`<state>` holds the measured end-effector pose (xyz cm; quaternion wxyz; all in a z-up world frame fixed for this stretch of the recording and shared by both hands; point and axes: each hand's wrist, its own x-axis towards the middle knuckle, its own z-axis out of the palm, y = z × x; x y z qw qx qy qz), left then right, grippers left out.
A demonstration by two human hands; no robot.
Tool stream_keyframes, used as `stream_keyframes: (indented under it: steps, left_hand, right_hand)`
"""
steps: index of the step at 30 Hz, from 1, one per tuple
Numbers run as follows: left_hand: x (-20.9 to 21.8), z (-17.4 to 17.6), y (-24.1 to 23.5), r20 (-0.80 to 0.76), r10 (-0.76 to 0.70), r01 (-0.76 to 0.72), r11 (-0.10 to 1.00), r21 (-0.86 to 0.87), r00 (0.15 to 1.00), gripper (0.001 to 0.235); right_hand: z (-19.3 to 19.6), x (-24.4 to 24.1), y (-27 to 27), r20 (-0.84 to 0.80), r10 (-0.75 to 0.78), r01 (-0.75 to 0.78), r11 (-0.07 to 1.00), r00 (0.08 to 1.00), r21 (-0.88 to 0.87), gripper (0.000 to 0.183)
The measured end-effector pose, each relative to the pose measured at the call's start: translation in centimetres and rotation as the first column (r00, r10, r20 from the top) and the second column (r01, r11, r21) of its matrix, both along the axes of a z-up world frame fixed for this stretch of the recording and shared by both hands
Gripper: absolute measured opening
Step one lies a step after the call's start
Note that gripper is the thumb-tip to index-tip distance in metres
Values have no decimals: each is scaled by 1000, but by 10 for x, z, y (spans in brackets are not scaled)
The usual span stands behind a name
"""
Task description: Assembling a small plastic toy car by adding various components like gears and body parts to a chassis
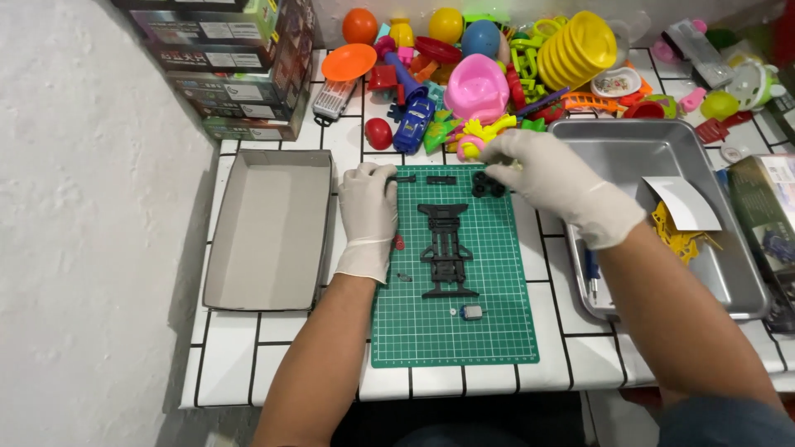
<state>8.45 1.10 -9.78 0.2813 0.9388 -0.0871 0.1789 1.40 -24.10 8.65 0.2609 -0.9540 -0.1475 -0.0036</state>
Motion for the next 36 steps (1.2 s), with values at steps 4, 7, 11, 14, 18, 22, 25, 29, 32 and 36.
stream_keyframes:
  steps: [4, 7, 11, 14, 18, 22, 25, 29, 32, 36]
  left_hand:
    - [-6, 26, 2, 101, -83, 88, 995, -38, 991, 24]
    - [-8, 26, 1, 122, -92, 96, 995, -27, 988, 23]
    - [-7, 24, 1, 131, -84, 82, 996, 16, 988, 24]
    - [-8, 24, 2, 141, -90, 88, 996, 19, 986, 24]
    - [-10, 30, 1, 122, -88, 83, 996, 42, 989, 26]
    - [-14, 35, -1, 160, -86, 83, 996, 25, 983, 26]
    - [-22, 47, -4, 222, -120, 127, 992, -19, 968, 24]
    - [-39, 65, -12, 321, -269, 305, 950, -67, 908, 19]
    - [-51, 74, -17, 372, -378, 426, 903, -53, 848, 18]
    - [-65, 87, -21, 343, -529, 575, 817, -41, 776, 14]
  right_hand:
    - [52, -59, -21, -171, -269, 248, 960, 948, -132, 16]
    - [60, -99, -39, -296, -563, 388, 785, 771, -482, 28]
    - [15, -125, -83, -395, -604, 387, 773, 692, -502, 23]
    - [-8, -134, -93, -430, -608, 311, 752, 668, -581, 19]
    - [-17, -140, -91, -452, -669, 362, 719, 590, -593, 19]
    - [-23, -144, -94, -431, -670, 381, 718, 605, -583, 20]
    - [-22, -143, -92, -439, -659, 395, 734, 610, -553, 19]
    - [-28, -142, -95, -446, -660, 409, 737, 604, -538, 15]
    - [-29, -141, -95, -466, -642, 446, 762, 608, -469, 15]
    - [-53, -139, -120, -466, -549, 434, 835, 694, -338, 7]
